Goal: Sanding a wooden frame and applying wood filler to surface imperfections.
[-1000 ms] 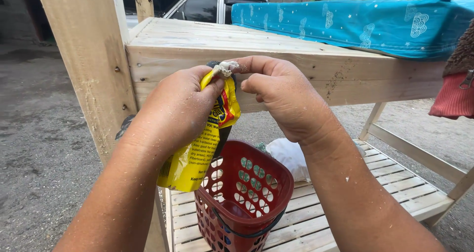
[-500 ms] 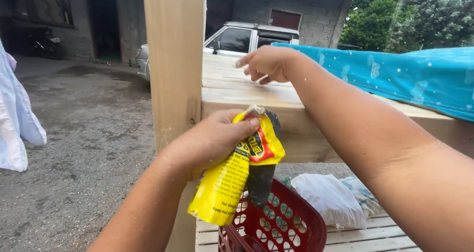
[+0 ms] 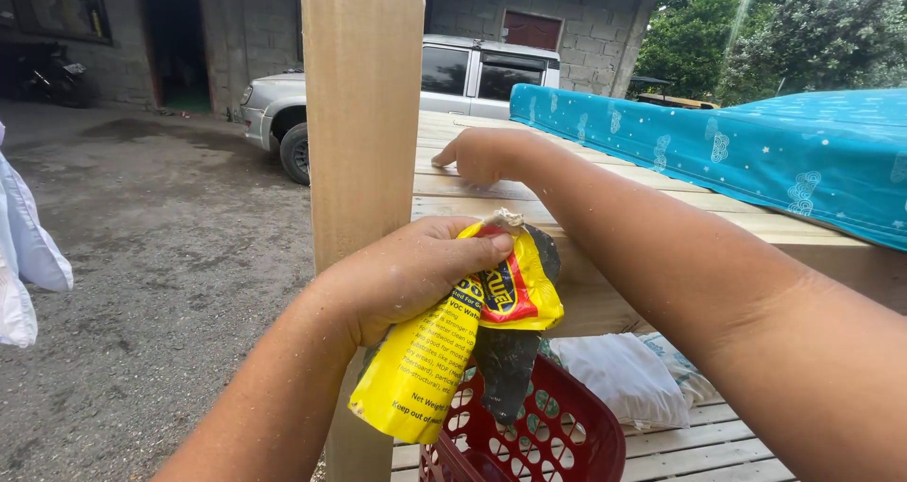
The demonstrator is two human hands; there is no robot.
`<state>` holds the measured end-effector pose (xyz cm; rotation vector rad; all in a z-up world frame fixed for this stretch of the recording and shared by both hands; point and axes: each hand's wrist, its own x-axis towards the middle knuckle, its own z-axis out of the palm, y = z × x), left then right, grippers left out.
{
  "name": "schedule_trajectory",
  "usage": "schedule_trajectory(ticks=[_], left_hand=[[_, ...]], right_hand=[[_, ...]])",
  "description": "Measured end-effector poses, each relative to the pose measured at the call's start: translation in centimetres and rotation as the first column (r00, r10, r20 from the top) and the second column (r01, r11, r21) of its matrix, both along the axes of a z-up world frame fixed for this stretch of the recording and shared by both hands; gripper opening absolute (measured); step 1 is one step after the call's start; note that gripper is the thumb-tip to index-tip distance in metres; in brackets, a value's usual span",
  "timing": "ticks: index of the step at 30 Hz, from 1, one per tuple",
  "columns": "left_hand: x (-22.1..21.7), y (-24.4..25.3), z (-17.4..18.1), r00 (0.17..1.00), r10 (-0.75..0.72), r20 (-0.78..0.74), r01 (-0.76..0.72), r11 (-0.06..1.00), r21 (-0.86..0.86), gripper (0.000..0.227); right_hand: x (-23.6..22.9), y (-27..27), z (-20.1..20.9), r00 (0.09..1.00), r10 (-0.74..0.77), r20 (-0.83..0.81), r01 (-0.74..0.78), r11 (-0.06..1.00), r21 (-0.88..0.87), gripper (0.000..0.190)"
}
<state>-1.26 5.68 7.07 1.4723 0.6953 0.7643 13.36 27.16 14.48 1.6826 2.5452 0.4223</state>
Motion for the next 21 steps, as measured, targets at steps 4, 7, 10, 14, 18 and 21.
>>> schedule_trajectory(ticks=[4, 7, 10, 14, 18, 21], left_hand=[[0.1, -0.2, 0.0, 0.997, 0.020, -0.069, -0.012, 0.994, 0.107, 0.039], [0.4, -0.8, 0.6, 0.973, 0.128, -0.192, -0.095, 0.981, 0.171, 0.038], [0.3, -1.1, 0.7, 0.950, 0.162, -0.268, -0.116, 0.977, 0.181, 0.039], [0.3, 0.5, -0.7, 0.997, 0.060, -0.057, -0.049, 0.982, 0.181, 0.038], [0.1, -0.5, -0.3, 0.997, 0.034, 0.071, -0.044, 0.989, 0.140, 0.036], [0.7, -0.3, -0.8, 0.994, 0.107, 0.008, -0.105, 0.961, 0.257, 0.043]], right_hand=[[-1.3, -2.3, 0.0, 0.999, -0.020, 0.049, 0.018, 0.999, 0.027, 0.081], [0.0, -4.1, -0.1, 0.985, -0.122, 0.126, 0.114, 0.991, 0.067, 0.081], [2.2, -6.4, 0.5, 0.957, -0.233, 0.169, 0.216, 0.969, 0.117, 0.072], [5.2, -12.4, 1.4, 0.865, -0.251, -0.436, 0.308, 0.949, 0.065, 0.050], [7.1, -21.6, 1.0, 0.417, 0.075, -0.906, -0.070, 0.996, 0.050, 0.043], [7.3, -24.5, -1.3, 0.303, 0.055, -0.951, -0.135, 0.991, 0.014, 0.040]])
